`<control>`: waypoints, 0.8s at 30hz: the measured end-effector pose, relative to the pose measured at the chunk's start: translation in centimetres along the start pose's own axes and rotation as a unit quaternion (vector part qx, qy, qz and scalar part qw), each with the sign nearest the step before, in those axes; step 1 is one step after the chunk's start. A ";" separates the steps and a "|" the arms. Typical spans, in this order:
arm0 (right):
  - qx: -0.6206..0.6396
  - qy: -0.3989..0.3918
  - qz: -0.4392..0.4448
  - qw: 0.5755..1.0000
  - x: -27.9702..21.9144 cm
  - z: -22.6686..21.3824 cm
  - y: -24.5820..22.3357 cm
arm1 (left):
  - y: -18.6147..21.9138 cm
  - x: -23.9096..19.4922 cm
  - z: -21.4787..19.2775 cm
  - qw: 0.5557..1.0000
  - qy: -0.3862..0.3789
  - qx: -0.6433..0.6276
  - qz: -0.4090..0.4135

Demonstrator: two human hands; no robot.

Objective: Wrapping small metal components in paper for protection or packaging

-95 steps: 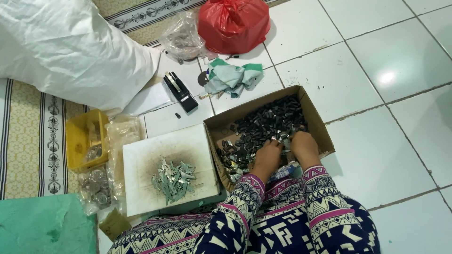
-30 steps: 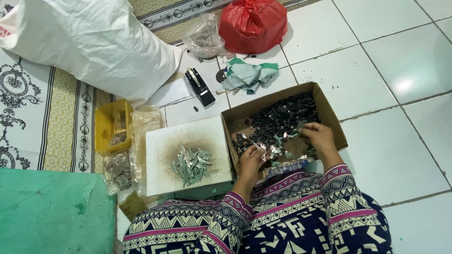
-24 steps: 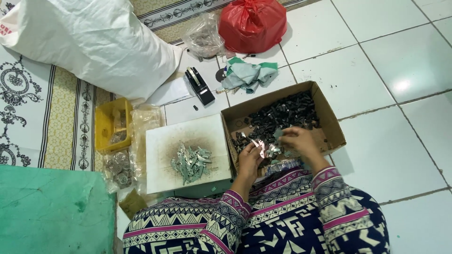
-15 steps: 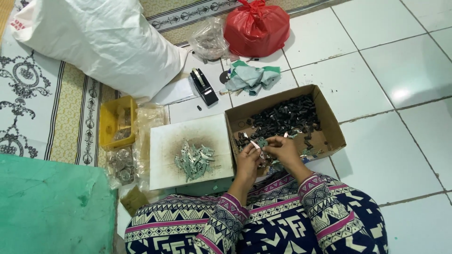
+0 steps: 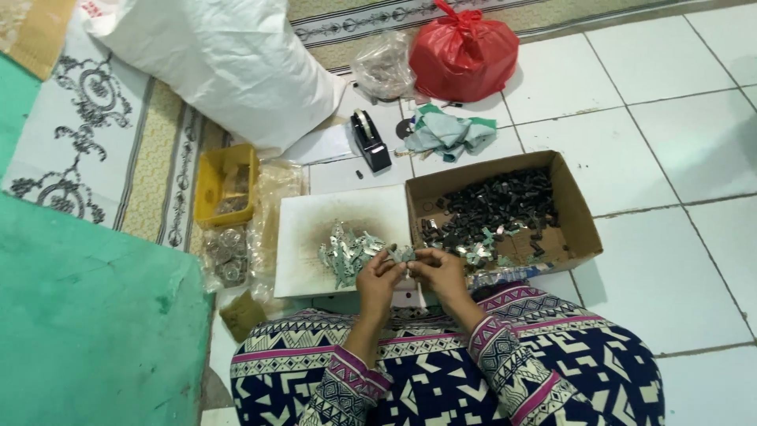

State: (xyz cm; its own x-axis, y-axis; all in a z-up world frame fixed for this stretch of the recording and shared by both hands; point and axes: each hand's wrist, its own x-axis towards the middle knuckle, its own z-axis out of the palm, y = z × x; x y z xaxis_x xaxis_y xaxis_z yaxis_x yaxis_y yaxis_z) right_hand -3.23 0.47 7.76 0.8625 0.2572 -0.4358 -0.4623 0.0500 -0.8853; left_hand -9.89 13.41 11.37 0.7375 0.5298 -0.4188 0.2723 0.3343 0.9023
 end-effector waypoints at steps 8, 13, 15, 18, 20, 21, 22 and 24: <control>-0.019 -0.052 -0.029 0.998 0.9 6.9 -0.4 | 2.2 1.8 -5.2 0.992 0.075 0.080 0.070; -0.084 -0.063 -0.063 0.992 1.2 9.6 -1.5 | 4.0 2.9 -7.3 0.981 0.079 0.142 0.103; -0.191 -0.058 -0.108 0.974 1.3 10.1 -1.5 | 4.0 3.5 -7.9 0.924 0.124 0.324 0.161; -0.248 -0.052 -0.142 0.957 2.8 9.6 -0.3 | 2.1 4.8 -9.0 0.874 0.165 0.364 0.277; -0.232 -0.048 -0.149 0.960 1.8 8.1 -1.9 | 1.8 4.5 -8.7 0.869 0.173 0.358 0.295; -0.215 -0.044 -0.156 0.963 1.3 7.5 -2.6 | 1.7 4.4 -8.6 0.863 0.180 0.353 0.314; -0.215 -0.043 -0.154 0.963 2.3 5.7 -2.5 | 1.5 4.5 -8.2 0.863 0.179 0.353 0.313; -0.324 0.031 -0.217 0.920 4.2 2.2 -2.2 | 1.1 4.6 -7.6 0.848 0.183 0.346 0.358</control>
